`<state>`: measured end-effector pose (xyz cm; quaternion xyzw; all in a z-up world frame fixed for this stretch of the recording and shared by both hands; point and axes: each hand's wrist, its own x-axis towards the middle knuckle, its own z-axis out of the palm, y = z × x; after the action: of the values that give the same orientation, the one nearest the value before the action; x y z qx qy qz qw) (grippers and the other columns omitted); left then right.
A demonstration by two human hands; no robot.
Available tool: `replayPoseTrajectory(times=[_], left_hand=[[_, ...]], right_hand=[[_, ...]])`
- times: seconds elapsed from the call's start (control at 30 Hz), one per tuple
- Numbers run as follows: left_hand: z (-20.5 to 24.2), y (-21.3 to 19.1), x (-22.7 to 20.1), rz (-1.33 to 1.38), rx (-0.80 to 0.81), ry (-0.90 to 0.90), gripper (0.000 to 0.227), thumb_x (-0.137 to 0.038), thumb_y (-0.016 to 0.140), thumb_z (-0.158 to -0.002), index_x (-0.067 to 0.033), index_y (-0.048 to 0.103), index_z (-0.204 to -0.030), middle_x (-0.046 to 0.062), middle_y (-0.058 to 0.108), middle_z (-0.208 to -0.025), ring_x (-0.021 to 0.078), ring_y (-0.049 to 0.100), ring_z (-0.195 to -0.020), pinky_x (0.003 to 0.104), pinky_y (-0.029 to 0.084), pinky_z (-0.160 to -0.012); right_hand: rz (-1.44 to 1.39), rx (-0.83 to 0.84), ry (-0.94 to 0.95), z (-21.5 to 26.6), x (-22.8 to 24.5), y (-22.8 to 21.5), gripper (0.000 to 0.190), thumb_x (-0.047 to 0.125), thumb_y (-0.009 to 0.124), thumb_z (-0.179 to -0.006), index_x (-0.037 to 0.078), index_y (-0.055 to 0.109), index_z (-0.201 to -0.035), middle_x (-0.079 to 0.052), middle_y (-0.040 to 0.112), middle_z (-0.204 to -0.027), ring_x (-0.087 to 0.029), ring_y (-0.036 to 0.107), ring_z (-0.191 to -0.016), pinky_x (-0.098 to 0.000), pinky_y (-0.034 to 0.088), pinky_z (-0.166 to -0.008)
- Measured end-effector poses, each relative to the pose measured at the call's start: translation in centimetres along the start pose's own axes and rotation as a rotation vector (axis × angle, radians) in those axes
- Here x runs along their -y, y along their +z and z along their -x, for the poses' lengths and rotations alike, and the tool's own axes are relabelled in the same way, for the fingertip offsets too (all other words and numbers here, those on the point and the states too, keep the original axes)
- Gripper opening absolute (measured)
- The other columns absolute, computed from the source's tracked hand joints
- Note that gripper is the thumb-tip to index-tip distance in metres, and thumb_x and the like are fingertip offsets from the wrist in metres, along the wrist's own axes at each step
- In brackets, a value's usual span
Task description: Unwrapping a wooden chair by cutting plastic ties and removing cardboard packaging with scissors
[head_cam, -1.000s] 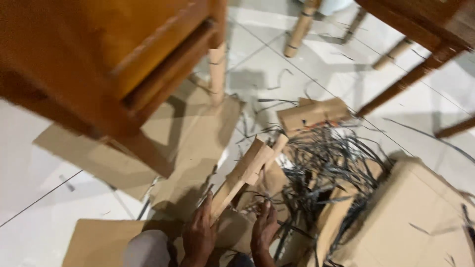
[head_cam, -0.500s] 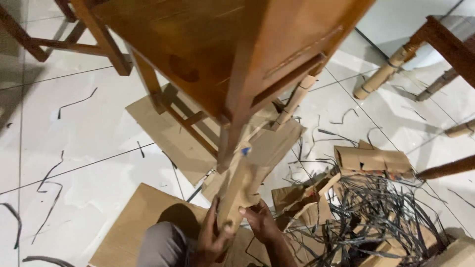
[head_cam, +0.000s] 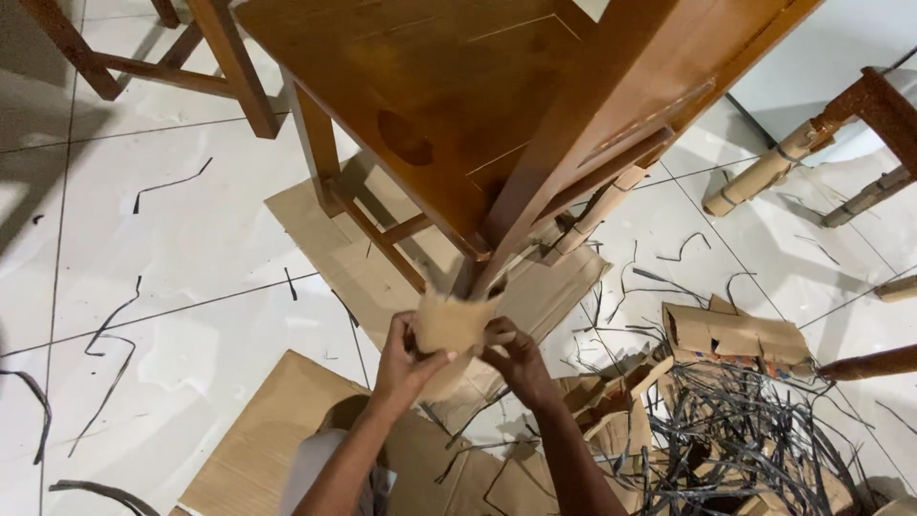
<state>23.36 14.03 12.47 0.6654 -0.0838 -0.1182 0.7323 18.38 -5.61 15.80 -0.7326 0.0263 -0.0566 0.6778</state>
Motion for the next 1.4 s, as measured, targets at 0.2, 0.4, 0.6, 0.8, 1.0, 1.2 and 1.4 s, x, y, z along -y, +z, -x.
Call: replayPoseTrajectory(times=[0.2,0.4,0.6,0.8,1.0,1.2,1.4], left_hand=[[-3.6,2.6,-3.6,-0.237,-0.06,0.1,0.085,-0.027,0.085,-0.083,-0.0073,0.04,-0.152,0.034,0.052,-0.143,0.0541,0.046,-0.138,0.066,0.04,-0.112],[-5.8,4.2,-0.7,-0.211,0.084,0.175,0.073,-0.023,0.076,-0.093,0.0006,0.041,-0.153,0.035,0.056,-0.139,0.0503,0.052,-0.133,0.063,0.046,-0.108],[-6.9,4.2,1.8,-0.008,0.183,0.219,0.068,-0.006,0.069,-0.092,-0.0081,0.043,-0.155,0.022,0.061,-0.142,0.0388,0.053,-0.135,0.058,0.044,-0.109],[-7.0,5.3,-2.7,-0.026,0.13,0.25,0.088,-0.016,0.087,-0.08,-0.0101,0.042,-0.155,0.021,0.06,-0.144,0.0373,0.053,-0.136,0.056,0.044,-0.113],[-4.6,3.0,-3.6,-0.163,-0.062,0.372,0.087,-0.025,0.084,-0.086,-0.0006,0.037,-0.155,0.031,0.05,-0.145,0.053,0.05,-0.133,0.065,0.044,-0.11],[-3.0,5.2,-3.2,-0.253,-0.128,0.409,0.086,-0.02,0.083,-0.087,-0.0025,0.036,-0.157,0.026,0.045,-0.149,0.0517,0.046,-0.137,0.061,0.043,-0.11],[-5.5,7.1,-2.1,-0.327,-0.162,0.237,0.092,-0.038,0.091,-0.079,-0.0116,0.044,-0.153,0.019,0.059,-0.137,0.0491,0.058,-0.125,0.066,0.051,-0.099]], right_hand=[[-0.047,-0.235,0.018,-3.4,-0.6,-0.9,0.019,0.001,0.08,-0.087,0.001,0.067,-0.101,-0.014,0.064,-0.104,-0.028,0.064,-0.112,-0.0477,0.047,-0.105],[0.112,-0.485,-0.008,-4.3,-1.7,0.7,0.066,0.027,0.079,-0.093,0.002,0.042,-0.142,-0.03,0.052,-0.138,-0.049,0.061,-0.123,-0.0602,0.057,-0.096],[0.305,-0.402,-0.085,-3.0,-2.3,4.7,0.068,0.007,0.064,-0.095,0.007,0.036,-0.157,-0.02,0.056,-0.14,-0.037,0.063,-0.119,-0.0497,0.063,-0.09],[0.561,-0.396,-0.175,-4.2,-4.0,3.0,0.081,0.019,0.083,-0.084,0.007,0.042,-0.153,-0.02,0.06,-0.124,-0.041,0.062,-0.114,-0.0489,0.061,-0.09],[0.565,-0.3,-0.205,-4.3,-4.1,3.3,0.064,0.02,0.075,-0.089,0.005,0.047,-0.144,-0.023,0.061,-0.113,-0.049,0.062,-0.108,-0.0571,0.059,-0.088],[0.448,-0.335,-0.185,-4.3,-2.3,4.1,0.065,0.011,0.069,-0.089,-0.003,0.042,-0.146,-0.033,0.056,-0.123,-0.058,0.056,-0.117,-0.0633,0.053,-0.097],[0.666,-0.366,0.009,-6.3,-5.8,4.0,0.094,0.044,0.075,-0.087,0.002,0.03,-0.157,-0.029,0.045,-0.153,-0.055,0.034,-0.144,-0.0706,0.044,-0.106]])
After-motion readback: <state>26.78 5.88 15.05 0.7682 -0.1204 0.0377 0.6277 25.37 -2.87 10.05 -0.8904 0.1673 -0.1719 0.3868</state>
